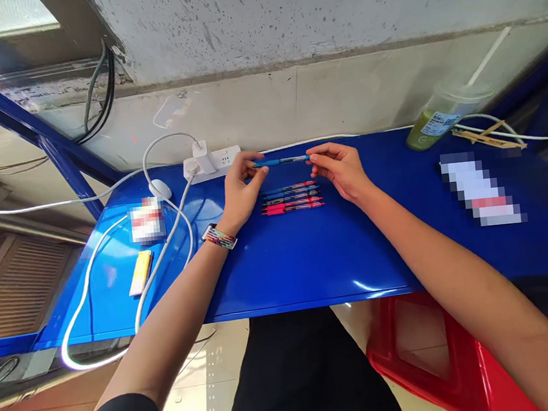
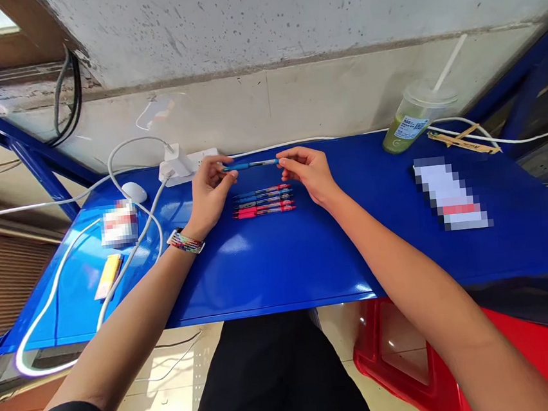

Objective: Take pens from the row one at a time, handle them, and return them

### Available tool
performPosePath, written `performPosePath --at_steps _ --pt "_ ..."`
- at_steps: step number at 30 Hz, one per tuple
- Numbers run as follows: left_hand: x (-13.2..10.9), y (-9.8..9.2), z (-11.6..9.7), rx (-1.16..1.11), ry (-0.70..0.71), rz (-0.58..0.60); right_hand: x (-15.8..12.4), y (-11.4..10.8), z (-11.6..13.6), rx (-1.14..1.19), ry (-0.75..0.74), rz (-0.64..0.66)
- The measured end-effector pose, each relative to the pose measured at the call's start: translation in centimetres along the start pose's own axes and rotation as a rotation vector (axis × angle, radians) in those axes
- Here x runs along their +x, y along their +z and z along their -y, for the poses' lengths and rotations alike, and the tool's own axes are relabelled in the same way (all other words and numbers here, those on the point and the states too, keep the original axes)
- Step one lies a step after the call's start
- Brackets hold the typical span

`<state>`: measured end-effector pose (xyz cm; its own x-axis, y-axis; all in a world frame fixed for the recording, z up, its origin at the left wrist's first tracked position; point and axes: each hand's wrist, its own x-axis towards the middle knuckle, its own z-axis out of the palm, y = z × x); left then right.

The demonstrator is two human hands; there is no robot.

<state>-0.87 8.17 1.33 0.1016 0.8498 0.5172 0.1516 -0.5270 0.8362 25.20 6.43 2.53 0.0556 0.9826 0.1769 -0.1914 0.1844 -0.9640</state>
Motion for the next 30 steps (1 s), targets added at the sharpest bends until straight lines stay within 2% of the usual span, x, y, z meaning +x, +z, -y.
performPosePath --at_steps 3,5,7,10,14,19,30 --pt "0.0 0.0 0.0 0.051 -0.035 -0.008 0.1 0.0 -0.1 -0.002 0.01 -0.01" --pt "0.0 -0.1 0.0 0.008 -0.057 -0.022 0.2 0.0 -0.2 0.007 0.017 -0.019" --pt "0.0 -0.1 0.0 -0.046 -0.05 -0.009 0.2 0.0 -0.3 0.017 0.021 -0.03" --pt "0.1 -0.1 0.1 -0.004 -0.041 0.014 0.4 -0.1 -0.2 0.033 0.042 -0.039" --pt "0.3 -0.3 0.5 0.063 -0.047 -0.035 0.6 -0.4 0.1 0.089 0.093 -0.052" --pt "0.6 -0.7 1.4 -0.032 -0.056 -0.086 0.8 -0.7 0.4 0.119 0.134 -0.089" --pt "0.9 -1.0 2.1 -0.045 -0.077 -0.078 1.0 -0.9 0.4 0.058 0.097 -0.141"
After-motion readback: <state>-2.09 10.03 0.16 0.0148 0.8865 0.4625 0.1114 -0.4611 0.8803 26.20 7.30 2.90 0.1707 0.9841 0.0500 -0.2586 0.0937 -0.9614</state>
